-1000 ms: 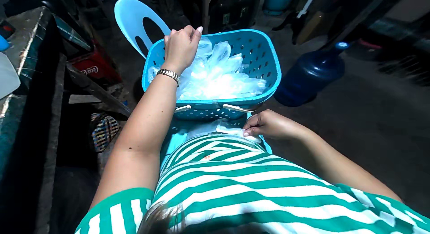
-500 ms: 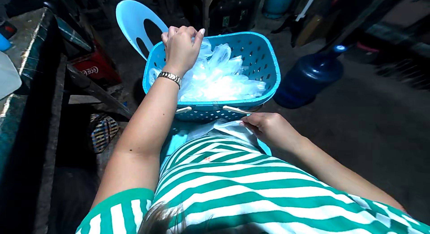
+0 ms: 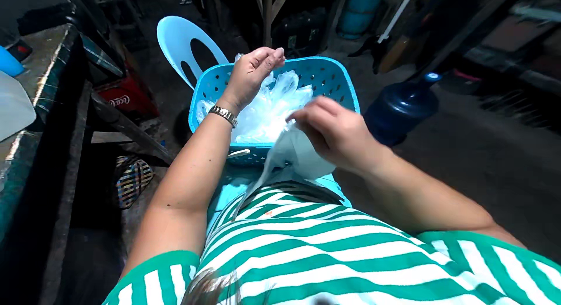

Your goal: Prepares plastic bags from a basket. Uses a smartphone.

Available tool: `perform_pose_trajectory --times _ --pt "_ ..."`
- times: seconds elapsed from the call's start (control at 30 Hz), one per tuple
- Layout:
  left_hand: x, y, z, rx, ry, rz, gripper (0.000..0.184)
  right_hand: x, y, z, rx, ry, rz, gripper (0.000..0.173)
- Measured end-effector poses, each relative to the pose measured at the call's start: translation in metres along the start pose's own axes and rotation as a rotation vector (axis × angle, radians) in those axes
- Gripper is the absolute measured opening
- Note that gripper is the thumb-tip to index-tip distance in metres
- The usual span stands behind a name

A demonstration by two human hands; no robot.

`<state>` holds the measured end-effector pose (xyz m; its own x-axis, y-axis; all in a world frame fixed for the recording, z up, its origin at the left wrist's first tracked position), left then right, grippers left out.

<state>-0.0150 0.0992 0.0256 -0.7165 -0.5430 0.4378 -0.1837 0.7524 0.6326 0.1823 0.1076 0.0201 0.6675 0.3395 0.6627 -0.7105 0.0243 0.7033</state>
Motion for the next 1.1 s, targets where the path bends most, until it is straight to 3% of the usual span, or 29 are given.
perform_pose_trajectory --times 0.1,0.17,0.23,0.3,0.43,0.53,0.67,0.73,0.83,1.0,1.1 --pt "-0.009 -0.007 -0.003 0.125 -0.452 0.074 0.054 -0.004 0.059 -0.019 -0.079 0.098 0.138 0.017" --pt "-0.008 -0.012 -0.009 0.129 -0.573 0.098 0.046 -0.014 0.095 -0.038 -0.221 0.167 0.275 0.023" --pt "-0.002 -0.011 -0.009 0.116 -0.453 0.095 0.024 -0.024 0.121 -0.058 -0.375 0.255 0.346 0.025" --pt "0.006 -0.010 0.000 0.185 -0.313 0.025 0.029 -0.027 0.136 -0.078 -0.466 0.327 0.320 0.021" --pt "0.024 -0.013 0.012 0.393 -0.200 -0.231 0.031 -0.024 0.135 -0.112 -0.651 0.444 0.187 0.044" --pt "0.028 -0.015 0.015 0.445 -0.230 -0.347 0.026 -0.031 0.118 -0.119 -0.643 0.522 0.152 0.033" --pt "0.019 -0.015 0.015 0.391 -0.339 -0.394 0.026 -0.036 0.106 -0.122 -0.614 0.376 0.089 0.016" --pt "0.016 -0.016 0.015 0.388 -0.338 -0.370 0.031 -0.039 0.103 -0.119 -0.621 0.364 0.098 0.016" --pt "0.017 -0.015 0.013 0.385 -0.256 -0.361 0.020 -0.041 0.102 -0.118 -0.608 0.365 0.080 0.021" --pt "0.020 -0.014 0.010 0.332 -0.270 -0.437 0.038 -0.039 0.101 -0.108 -0.590 0.294 0.060 0.020" --pt "0.018 -0.013 0.009 0.348 -0.258 -0.389 0.039 -0.039 0.102 -0.107 -0.592 0.298 0.044 0.023"
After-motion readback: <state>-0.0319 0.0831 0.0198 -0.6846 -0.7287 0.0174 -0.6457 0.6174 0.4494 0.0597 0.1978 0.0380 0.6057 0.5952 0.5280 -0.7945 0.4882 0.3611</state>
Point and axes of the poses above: each hand's wrist, its own y-axis towards the middle knuckle, its own x-axis out of the back of the hand, z = x × y, the point moved 7 cm from there along y, towards the middle knuckle, and after that the axes turned 8 degrees about -x, right-handed, at the moved point
